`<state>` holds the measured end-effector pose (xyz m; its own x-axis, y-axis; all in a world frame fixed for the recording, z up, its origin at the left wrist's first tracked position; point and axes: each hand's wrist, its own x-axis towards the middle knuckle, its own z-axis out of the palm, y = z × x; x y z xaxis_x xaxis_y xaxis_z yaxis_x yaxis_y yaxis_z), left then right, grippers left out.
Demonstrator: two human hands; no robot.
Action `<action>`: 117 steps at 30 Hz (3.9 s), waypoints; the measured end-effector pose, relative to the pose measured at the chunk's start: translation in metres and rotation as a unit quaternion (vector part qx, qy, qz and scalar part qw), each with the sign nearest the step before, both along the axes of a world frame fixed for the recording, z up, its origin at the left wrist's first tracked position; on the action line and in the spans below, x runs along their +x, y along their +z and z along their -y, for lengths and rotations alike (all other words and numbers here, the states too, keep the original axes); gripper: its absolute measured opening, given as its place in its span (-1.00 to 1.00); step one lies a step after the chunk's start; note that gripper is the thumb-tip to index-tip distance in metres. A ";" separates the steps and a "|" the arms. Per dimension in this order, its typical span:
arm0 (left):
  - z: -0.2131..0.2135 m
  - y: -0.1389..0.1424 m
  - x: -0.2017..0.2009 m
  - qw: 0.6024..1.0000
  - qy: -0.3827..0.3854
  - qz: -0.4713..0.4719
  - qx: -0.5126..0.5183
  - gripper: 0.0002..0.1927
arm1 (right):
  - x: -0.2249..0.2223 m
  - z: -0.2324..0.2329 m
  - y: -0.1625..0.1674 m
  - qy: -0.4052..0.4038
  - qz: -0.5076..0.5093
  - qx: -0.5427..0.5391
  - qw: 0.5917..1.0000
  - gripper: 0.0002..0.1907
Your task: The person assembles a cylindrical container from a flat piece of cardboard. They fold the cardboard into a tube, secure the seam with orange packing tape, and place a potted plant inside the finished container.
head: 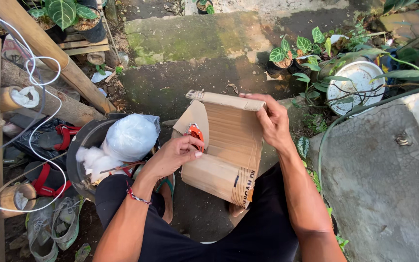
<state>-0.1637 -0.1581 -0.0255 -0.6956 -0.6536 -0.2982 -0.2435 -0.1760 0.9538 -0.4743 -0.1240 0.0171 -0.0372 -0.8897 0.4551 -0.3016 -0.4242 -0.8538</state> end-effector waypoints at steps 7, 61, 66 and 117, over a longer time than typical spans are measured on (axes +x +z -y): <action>0.012 -0.039 0.009 0.977 0.168 -0.117 0.050 -0.76 | 0.020 -0.014 0.020 0.113 -0.097 -0.038 0.988 -0.68; -0.008 0.028 -0.018 0.694 0.136 0.146 -0.692 -0.77 | 0.070 -0.024 0.033 0.000 -0.500 -0.164 0.850 -0.90; -0.011 0.019 -0.014 0.685 0.145 0.166 -0.695 -0.85 | 0.063 -0.023 0.039 0.078 -0.475 -0.098 0.871 -0.73; -0.016 0.022 -0.024 0.761 0.069 0.069 -0.641 -0.67 | 0.045 -0.020 0.025 0.094 -0.361 -0.050 0.927 -0.55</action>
<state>-0.1878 -0.1422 -0.0031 -0.6140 -0.5334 0.5817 -0.4210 0.8448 0.3303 -0.4294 -0.1042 0.0422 0.4604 -0.8012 0.3822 -0.6913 -0.5937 -0.4118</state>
